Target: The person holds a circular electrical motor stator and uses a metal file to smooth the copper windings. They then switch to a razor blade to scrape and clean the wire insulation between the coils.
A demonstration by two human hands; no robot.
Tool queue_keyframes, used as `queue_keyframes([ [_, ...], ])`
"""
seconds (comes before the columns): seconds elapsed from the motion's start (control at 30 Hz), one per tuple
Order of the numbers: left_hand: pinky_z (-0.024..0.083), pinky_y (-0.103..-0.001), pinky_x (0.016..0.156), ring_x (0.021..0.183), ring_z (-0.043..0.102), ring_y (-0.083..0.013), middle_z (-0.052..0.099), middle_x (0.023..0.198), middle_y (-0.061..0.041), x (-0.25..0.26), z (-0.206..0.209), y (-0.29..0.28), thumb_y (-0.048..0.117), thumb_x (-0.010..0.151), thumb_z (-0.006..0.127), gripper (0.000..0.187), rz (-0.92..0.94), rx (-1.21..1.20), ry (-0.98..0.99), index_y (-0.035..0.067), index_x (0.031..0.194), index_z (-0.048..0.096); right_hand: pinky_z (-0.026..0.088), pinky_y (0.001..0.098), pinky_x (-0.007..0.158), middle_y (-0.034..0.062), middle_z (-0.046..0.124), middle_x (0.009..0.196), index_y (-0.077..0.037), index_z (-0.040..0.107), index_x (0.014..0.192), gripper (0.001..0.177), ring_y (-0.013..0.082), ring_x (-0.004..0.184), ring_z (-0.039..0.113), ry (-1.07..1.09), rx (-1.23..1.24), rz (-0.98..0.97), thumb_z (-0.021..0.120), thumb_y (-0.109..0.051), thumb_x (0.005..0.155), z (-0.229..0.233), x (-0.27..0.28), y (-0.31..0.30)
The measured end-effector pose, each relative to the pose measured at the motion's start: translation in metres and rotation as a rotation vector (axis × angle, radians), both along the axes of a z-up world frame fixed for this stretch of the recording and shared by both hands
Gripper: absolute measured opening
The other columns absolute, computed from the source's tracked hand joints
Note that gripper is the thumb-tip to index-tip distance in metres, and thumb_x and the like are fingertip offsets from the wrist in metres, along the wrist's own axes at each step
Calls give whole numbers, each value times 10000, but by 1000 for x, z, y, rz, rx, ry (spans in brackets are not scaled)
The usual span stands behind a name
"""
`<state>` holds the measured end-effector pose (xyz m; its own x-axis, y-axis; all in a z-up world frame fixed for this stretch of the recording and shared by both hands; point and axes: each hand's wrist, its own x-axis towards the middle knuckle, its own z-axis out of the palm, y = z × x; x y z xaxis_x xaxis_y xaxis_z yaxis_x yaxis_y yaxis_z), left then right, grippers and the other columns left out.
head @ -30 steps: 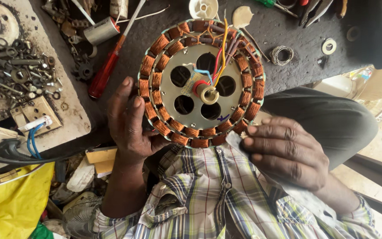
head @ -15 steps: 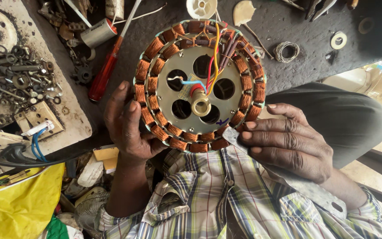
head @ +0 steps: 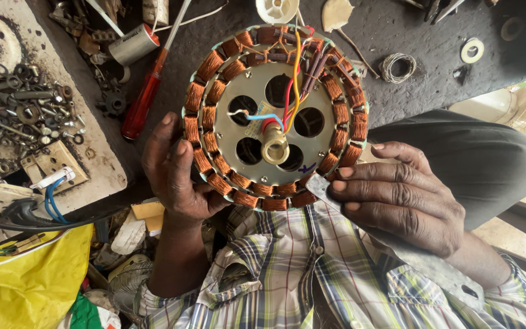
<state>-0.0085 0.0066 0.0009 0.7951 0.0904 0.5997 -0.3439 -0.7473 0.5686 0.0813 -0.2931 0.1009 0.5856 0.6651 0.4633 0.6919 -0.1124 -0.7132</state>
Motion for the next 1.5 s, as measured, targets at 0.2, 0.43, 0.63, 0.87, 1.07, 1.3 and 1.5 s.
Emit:
queue_keyframes([
  [0.2,529,-434,1176,1519,401,-302,340,1582,-167,2,-2,2,681,991,569,837,13,46,-17,225,1640,302,489,522,1065,124,753,1086,-89,693,1034,163,300,1119,722,16,-42,6,756,-156,900,7,1,-1],
  [0.43,539,-434,1183,1528,407,-301,337,1586,-162,2,-3,1,679,997,564,831,10,28,-19,229,1645,304,491,491,1041,130,761,1066,-85,699,1041,153,297,1111,731,-62,-53,-15,771,-143,919,-3,-5,-3],
  [0.63,531,-436,1189,1529,412,-308,335,1588,-164,2,0,0,663,991,593,828,5,13,-22,218,1633,320,468,525,1089,132,756,1080,-95,706,1016,157,316,1147,718,124,45,25,747,-166,882,-9,-4,-8],
  [0.87,509,-451,1210,1530,389,-311,324,1591,-163,3,-1,0,628,995,625,815,-20,-24,-31,197,1621,331,484,502,1063,121,755,1085,-88,700,1021,166,301,1133,720,64,8,2,770,-157,887,-4,-3,-5],
  [1.07,479,-446,1187,1565,374,-308,302,1600,-148,4,-1,0,622,1005,604,811,-46,-39,-27,182,1626,323,490,490,1044,117,752,1079,-86,694,1020,157,296,1120,723,13,-3,0,772,-144,897,0,-1,-1],
  [1.3,475,-446,1193,1521,373,-290,302,1604,-142,3,1,-1,628,996,614,822,-43,-44,-23,192,1628,319,489,474,1045,121,757,1081,-88,700,1022,150,291,1107,731,-55,-35,-32,785,-123,904,-1,-5,0],
  [1.5,498,-452,1236,1515,392,-301,315,1609,-152,1,1,-1,622,1002,613,808,-23,-42,-12,196,1627,330,480,509,1074,130,757,1058,-79,696,994,113,305,1109,735,23,29,-61,764,-133,922,-10,-12,-3],
])
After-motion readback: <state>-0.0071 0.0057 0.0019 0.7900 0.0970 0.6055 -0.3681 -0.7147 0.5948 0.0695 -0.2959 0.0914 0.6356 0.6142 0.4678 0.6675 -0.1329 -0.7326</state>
